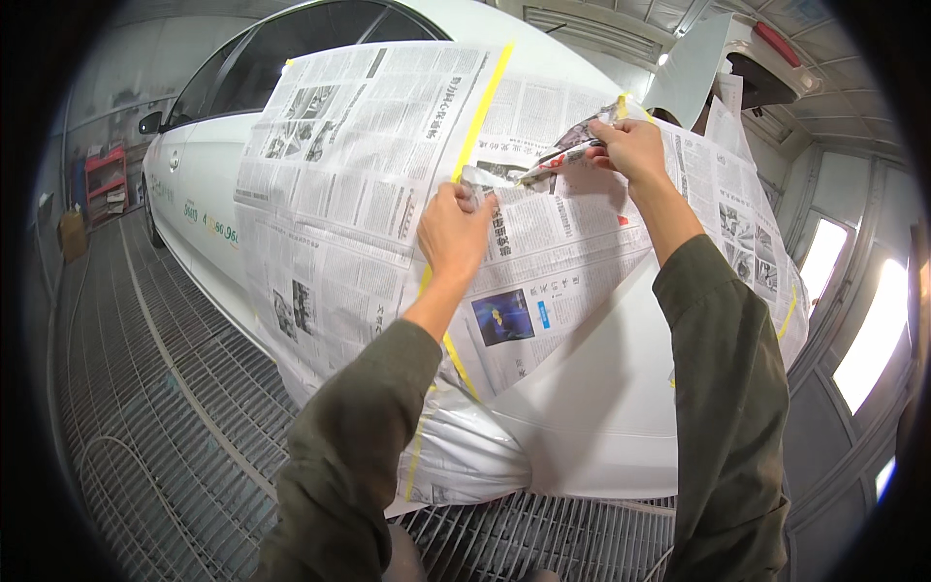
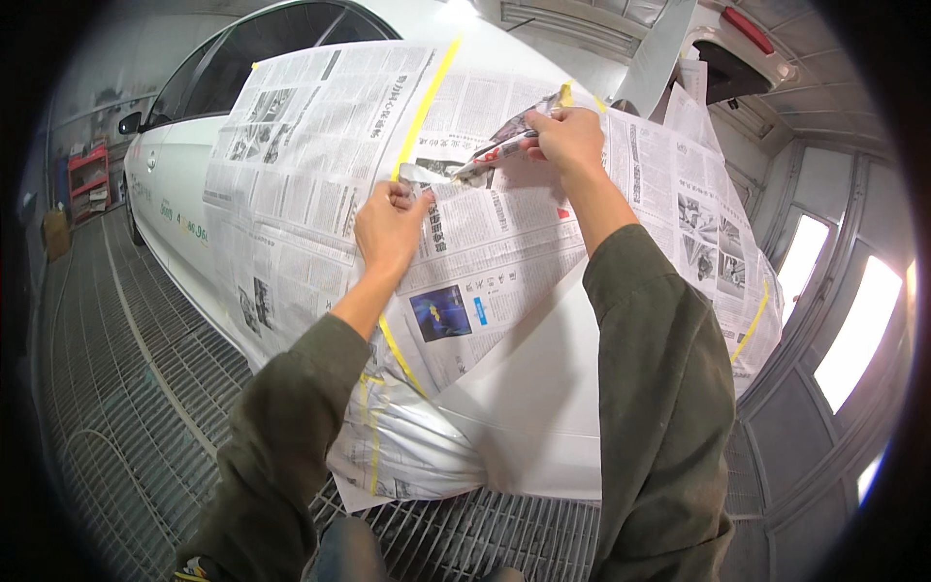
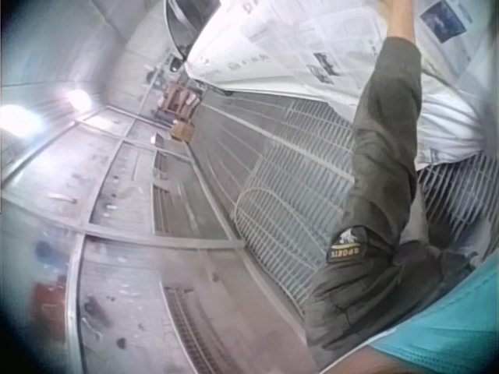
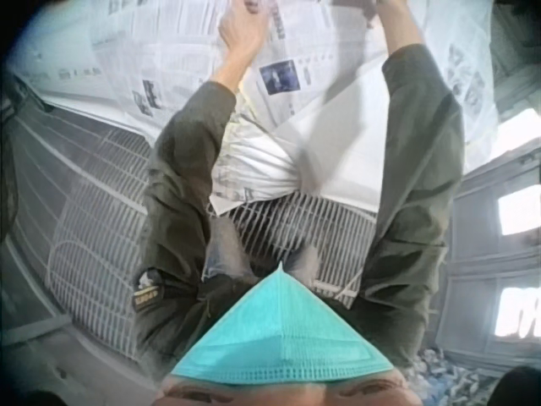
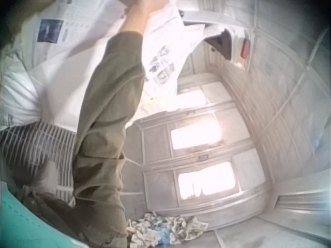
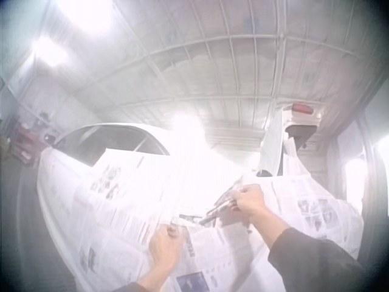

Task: The person uses a spray gun to apply white paint to the rear of a car in a paint booth. After painting, the person removes newspaper and masking tape from the car's surface.

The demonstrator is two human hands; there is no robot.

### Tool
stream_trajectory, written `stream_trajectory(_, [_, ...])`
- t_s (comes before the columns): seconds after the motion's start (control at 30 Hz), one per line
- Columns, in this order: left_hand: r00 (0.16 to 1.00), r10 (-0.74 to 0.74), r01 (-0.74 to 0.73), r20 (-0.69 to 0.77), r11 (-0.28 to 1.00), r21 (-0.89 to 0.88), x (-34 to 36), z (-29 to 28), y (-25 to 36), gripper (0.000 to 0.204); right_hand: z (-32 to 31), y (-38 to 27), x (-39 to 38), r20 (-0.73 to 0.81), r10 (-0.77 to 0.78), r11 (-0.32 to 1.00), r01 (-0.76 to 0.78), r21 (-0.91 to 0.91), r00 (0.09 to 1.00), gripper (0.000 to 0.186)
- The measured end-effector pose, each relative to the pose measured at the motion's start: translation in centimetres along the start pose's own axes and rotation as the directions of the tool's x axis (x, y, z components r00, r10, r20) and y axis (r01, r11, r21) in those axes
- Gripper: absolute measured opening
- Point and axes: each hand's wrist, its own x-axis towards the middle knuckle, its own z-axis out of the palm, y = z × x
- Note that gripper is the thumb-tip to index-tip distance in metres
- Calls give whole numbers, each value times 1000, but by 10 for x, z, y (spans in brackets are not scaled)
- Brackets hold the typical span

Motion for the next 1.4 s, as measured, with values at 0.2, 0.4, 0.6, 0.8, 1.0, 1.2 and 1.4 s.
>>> stream_trajectory(0.2, [991, -90, 77, 100, 990, 119, 11, -2, 30, 53, 16, -17, 19, 56, -89, 979, 98, -181, 994, 20])
stream_trajectory(0.4, [968, -198, 175, 154, 973, 150, 19, 0, 38, 42, 28, -20, 19, 54, -80, 985, 87, -150, 995, 23])
stream_trajectory(0.6, [991, -101, 94, 92, 992, 80, 17, 6, 22, 44, 52, -9, 28, 190, 59, 982, -91, 164, 980, 39])
stream_trajectory(0.8, [982, 22, -3, 186, 995, -102, 9, -13, 10, 29, 63, -24, 25, 355, 10, 992, -53, 113, 935, 66])
stream_trajectory(1.0, [953, 211, -193, 219, 976, -102, -5, -7, 3, 36, 45, -3, 61, 47, -313, 950, 313, 12, 948, 77])
stream_trajectory(1.2, [919, 301, -270, 255, 951, -152, 0, -31, -11, 36, -39, -20, -10, -6, -344, 903, 332, 272, 939, 61])
stream_trajectory(1.4, [815, 500, -537, 293, 842, 57, 1, -61, -36, 36, -119, 30, -139, 56, -304, 945, 293, 145, 951, 48])
